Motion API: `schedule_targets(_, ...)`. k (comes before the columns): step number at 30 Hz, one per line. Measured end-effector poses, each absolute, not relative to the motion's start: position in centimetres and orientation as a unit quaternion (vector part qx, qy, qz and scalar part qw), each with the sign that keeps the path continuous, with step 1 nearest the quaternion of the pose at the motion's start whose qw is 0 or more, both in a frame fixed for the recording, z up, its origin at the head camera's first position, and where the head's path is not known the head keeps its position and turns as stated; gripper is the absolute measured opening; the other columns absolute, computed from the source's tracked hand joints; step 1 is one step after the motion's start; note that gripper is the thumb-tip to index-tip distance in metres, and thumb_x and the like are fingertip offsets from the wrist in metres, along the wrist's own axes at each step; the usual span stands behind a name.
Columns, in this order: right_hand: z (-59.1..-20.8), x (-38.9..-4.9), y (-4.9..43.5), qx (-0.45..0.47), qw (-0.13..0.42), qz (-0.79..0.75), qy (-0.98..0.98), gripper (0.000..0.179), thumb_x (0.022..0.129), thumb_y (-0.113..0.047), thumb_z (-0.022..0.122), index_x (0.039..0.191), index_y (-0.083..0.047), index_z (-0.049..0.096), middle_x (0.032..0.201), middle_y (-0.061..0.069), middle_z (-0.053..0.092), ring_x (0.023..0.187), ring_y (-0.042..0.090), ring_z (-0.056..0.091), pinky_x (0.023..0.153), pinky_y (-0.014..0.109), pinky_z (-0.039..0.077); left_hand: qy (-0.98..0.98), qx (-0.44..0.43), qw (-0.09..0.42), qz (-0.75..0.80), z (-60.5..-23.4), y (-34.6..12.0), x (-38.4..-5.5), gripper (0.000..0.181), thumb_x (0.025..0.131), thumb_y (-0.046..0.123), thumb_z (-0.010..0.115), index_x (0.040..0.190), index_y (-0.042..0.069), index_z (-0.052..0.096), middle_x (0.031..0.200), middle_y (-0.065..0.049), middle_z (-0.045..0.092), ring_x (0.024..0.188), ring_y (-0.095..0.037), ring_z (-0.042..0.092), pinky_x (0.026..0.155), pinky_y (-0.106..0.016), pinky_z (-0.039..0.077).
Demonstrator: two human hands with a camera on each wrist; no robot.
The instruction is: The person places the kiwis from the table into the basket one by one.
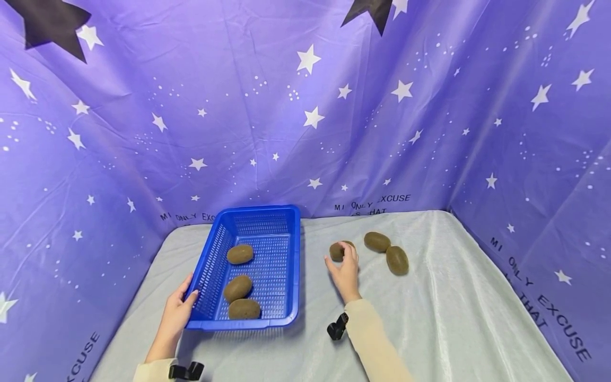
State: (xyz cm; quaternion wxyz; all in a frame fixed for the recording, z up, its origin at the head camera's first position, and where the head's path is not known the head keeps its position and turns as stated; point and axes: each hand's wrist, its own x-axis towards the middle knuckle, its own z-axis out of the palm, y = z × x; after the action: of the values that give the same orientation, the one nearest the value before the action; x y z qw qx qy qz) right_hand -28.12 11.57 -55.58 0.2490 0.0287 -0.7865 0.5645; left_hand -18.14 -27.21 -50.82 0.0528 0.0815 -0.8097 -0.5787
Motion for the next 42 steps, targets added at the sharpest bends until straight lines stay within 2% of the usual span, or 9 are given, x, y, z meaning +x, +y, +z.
schedule_targets(6,-55.8,-29.0,11.8,-0.014,0.254,0.544,-0.800,0.057,0.077,-0.010,0.074,0.126,0.005,0.048,0.126,0.025,0.044,0.117,0.039,0.037,0.099,0.052,0.033,-0.809,0.084,0.057,-0.578,-51.0,-27.4,-18.2,0.054,0.096,-0.003,0.041,0.146,-0.007,0.021,0.152,-0.023,0.019,0.141,-0.035,0.016,0.114,-0.047,0.016)
schedule_targets(13,-56.0,-30.0,12.4,-0.054,0.260,0.525,-0.809,0.065,0.072,-0.015,0.077,0.127,0.003,0.047,0.132,0.025,0.040,0.126,0.044,0.027,0.104,0.056,0.020,-0.807,0.081,0.056,-0.582,-51.1,-27.2,-18.3,0.054,0.097,-0.003,0.040,0.146,-0.006,0.020,0.152,-0.023,0.019,0.141,-0.035,0.016,0.114,-0.047,0.016)
schedule_targets(26,-57.5,-30.5,13.0,-0.098,0.204,0.512,-0.829,0.090,0.072,-0.023,0.080,0.140,0.007,0.028,0.137,0.031,0.032,0.125,0.047,0.026,0.104,0.057,0.022,-0.807,0.083,0.059,-0.582,-51.3,-27.3,-18.4,0.054,0.096,-0.004,0.041,0.146,-0.006,0.021,0.152,-0.024,0.021,0.141,-0.036,0.018,0.113,-0.048,0.018)
schedule_targets(32,-57.6,-30.7,13.0,-0.102,0.169,0.513,-0.836,0.093,0.073,-0.024,0.079,0.142,0.008,0.024,0.140,0.032,0.029,0.128,0.047,0.024,0.106,0.057,0.021,-0.806,0.080,0.061,-0.583,-51.2,-27.3,-18.3,0.054,0.096,-0.004,0.041,0.146,-0.007,0.022,0.151,-0.024,0.021,0.141,-0.036,0.018,0.113,-0.048,0.017)
schedule_targets(42,-57.9,-31.0,12.9,-0.102,0.162,0.501,-0.844,0.089,0.073,-0.023,0.078,0.138,0.009,0.028,0.135,0.033,0.033,0.124,0.047,0.028,0.103,0.057,0.024,-0.807,0.078,0.066,-0.582,-51.2,-27.3,-18.3,0.053,0.095,-0.006,0.041,0.145,-0.009,0.022,0.150,-0.026,0.022,0.140,-0.037,0.019,0.112,-0.048,0.018)
